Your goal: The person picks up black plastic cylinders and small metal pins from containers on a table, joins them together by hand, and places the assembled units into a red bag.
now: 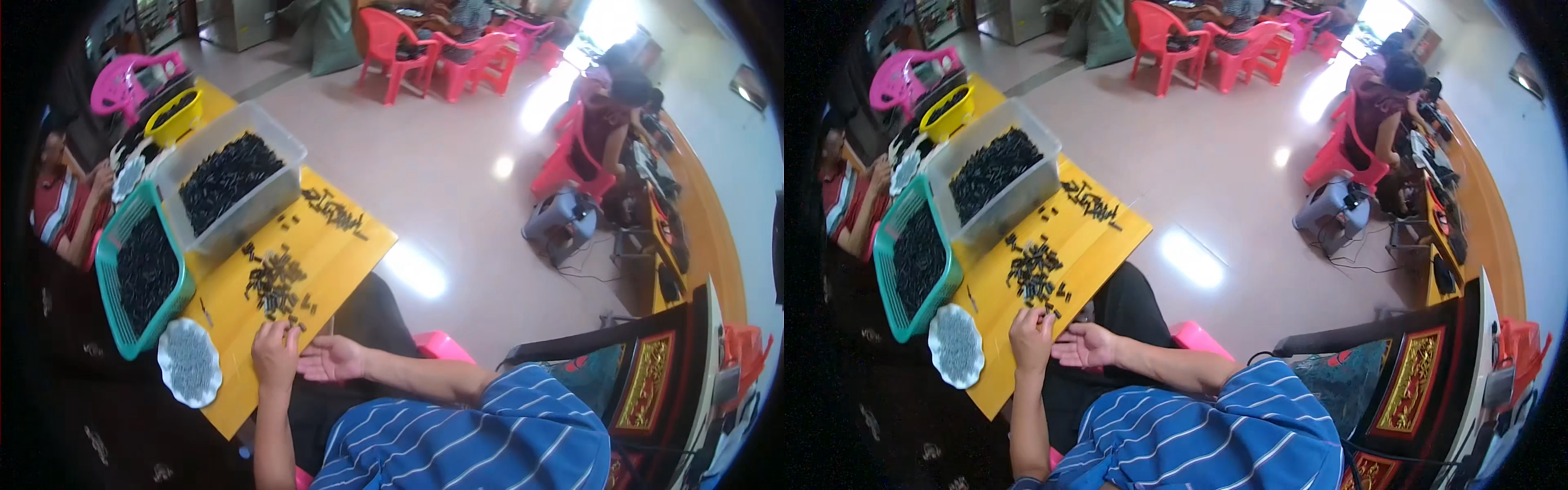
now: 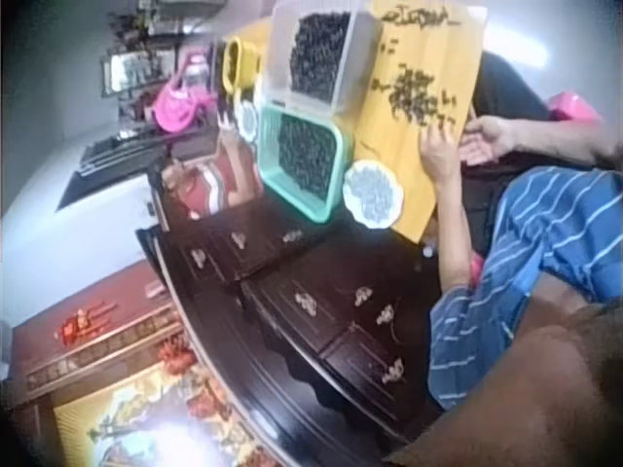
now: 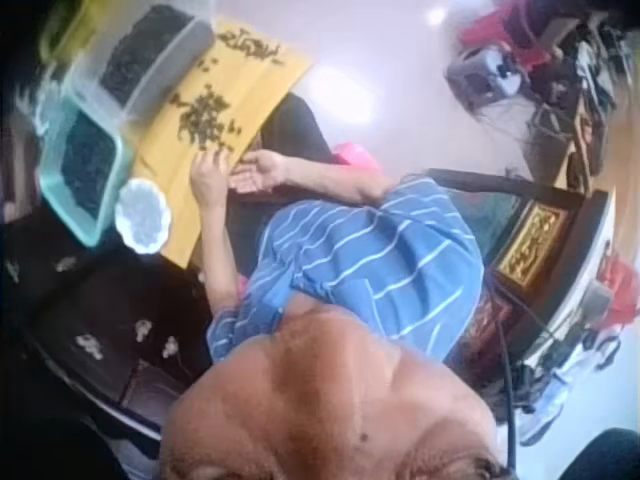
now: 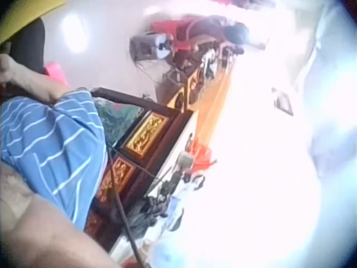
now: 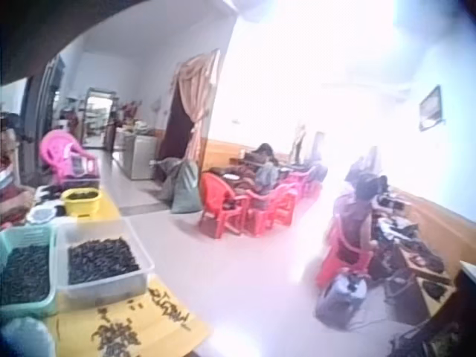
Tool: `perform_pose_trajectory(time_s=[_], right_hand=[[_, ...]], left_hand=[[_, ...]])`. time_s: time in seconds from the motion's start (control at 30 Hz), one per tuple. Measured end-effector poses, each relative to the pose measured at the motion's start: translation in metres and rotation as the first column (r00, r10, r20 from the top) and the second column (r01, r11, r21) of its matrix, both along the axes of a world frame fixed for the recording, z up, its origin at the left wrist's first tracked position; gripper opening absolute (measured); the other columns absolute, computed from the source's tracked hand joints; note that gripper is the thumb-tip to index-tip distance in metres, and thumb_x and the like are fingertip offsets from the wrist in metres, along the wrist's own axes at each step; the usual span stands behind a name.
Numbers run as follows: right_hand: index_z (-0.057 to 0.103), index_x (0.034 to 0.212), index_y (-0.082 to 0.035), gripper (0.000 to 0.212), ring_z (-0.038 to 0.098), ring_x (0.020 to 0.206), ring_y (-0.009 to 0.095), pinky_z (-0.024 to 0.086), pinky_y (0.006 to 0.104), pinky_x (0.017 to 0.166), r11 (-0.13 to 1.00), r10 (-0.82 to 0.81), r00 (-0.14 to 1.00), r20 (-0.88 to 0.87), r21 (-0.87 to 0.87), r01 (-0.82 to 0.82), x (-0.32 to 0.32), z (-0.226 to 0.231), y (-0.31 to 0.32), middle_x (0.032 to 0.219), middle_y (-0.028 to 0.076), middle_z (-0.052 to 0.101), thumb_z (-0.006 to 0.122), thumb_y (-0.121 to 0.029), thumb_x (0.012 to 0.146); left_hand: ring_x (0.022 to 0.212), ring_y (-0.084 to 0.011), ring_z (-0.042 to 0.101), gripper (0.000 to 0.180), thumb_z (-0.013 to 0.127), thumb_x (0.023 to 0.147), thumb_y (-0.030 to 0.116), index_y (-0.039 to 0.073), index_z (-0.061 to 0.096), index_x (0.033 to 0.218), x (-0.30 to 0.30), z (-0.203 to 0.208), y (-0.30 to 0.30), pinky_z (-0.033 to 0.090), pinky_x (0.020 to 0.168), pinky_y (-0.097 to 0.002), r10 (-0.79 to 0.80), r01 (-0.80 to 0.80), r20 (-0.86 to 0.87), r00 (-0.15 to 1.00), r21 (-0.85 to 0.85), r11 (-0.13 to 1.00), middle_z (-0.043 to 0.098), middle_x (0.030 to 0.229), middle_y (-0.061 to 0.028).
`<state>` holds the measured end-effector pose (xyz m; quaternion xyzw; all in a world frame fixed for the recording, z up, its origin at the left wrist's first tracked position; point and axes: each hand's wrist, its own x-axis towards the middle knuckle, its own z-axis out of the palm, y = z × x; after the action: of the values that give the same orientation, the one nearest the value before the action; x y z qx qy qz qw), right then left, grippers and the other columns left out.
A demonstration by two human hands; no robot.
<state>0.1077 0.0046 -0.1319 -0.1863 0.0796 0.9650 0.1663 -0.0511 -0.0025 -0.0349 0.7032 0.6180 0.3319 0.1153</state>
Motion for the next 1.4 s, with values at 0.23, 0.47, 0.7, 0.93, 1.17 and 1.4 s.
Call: perform_pose_trajectory(time_s=[0.23, 0.47, 0.7, 0.93, 1.17, 1.4], right_hand=[[0.059, 0.128, -0.005, 0.046, 0.067, 0.111, 0.028, 0.054, 0.0447, 0.096, 0.997, -0.067, 0.994, 0.087, 0.043, 0.063, 0.019, 0.001, 0.014, 0.119, 0.015, 0.068, 0.039, -0.039, 0.107], [0.057, 0.128, 0.001, 0.046, 0.067, 0.11, 0.028, 0.056, 0.0424, 0.094, 0.978, -0.202, 0.972, 0.119, 0.083, 0.193, 0.042, 0.006, 0.032, 0.119, 0.015, 0.069, 0.044, -0.037, 0.106], [0.059, 0.124, -0.002, 0.041, 0.067, 0.106, 0.026, 0.055, 0.042, 0.093, 0.989, -0.133, 0.975, 0.176, 0.088, 0.118, 0.029, 0.003, 0.035, 0.115, 0.013, 0.069, 0.043, -0.035, 0.106], [0.064, 0.116, -0.004, 0.036, 0.068, 0.1, 0.024, 0.056, 0.0414, 0.09, 0.998, -0.027, 0.984, 0.177, 0.06, 0.017, 0.018, 0.0, 0.021, 0.108, 0.01, 0.07, 0.047, -0.035, 0.104], [0.064, 0.11, 0.004, 0.035, 0.071, 0.093, 0.028, 0.058, 0.0416, 0.09, 0.995, 0.036, 0.995, 0.094, 0.088, -0.044, 0.017, 0.016, 0.009, 0.1, 0.015, 0.072, 0.048, -0.027, 0.104], [0.064, 0.099, -0.006, 0.021, 0.068, 0.086, 0.021, 0.056, 0.0376, 0.085, 0.999, -0.046, 0.974, 0.221, 0.039, 0.039, 0.028, 0.029, 0.003, 0.092, 0.005, 0.071, 0.05, -0.022, 0.103]], left_hand=[[0.078, -0.0352, 0.064, 0.01, 0.072, 0.085, 0.006, 0.002, 0.067, 0.093, 0.013, -0.004, 0.041, 0.05, 0.069, -0.0444, -0.005, 0.002, 0.061, 0.998, 0.051, 0.999, 0.064, 0.085, -0.0148], [0.081, -0.0355, 0.065, 0.013, 0.069, 0.085, 0.001, 0.0, 0.067, 0.098, 0.012, 0.001, 0.034, 0.051, 0.071, -0.0423, -0.015, 0.01, 0.126, 0.992, 0.035, 0.999, 0.065, 0.088, -0.016], [0.084, -0.0351, 0.066, 0.014, 0.067, 0.085, -0.004, -0.001, 0.067, 0.098, -0.003, 0.015, -0.007, 0.053, 0.074, -0.041, -0.091, 0.082, 0.107, 0.99, 0.09, 0.993, 0.067, 0.09, -0.017], [0.081, -0.0341, 0.065, 0.01, 0.065, 0.084, -0.006, -0.003, 0.067, 0.094, -0.05, 0.03, -0.052, 0.052, 0.072, -0.04, 0.107, -0.11, 0.043, 0.993, 0.101, 0.989, 0.066, 0.088, -0.0166], [0.081, -0.0364, 0.065, 0.007, 0.066, 0.086, -0.002, -0.003, 0.068, 0.093, -0.085, 0.027, -0.079, 0.052, 0.071, -0.0414, 0.237, -0.234, -0.002, 0.972, 0.142, 0.962, 0.067, 0.088, -0.0174], [0.081, -0.0319, 0.068, 0.012, 0.071, 0.083, 0.004, 0.003, 0.07, 0.095, -0.013, 0.04, -0.042, 0.055, 0.07, -0.0399, 0.052, -0.049, -0.02, 0.998, 0.134, 0.99, 0.068, 0.088, -0.0128]])
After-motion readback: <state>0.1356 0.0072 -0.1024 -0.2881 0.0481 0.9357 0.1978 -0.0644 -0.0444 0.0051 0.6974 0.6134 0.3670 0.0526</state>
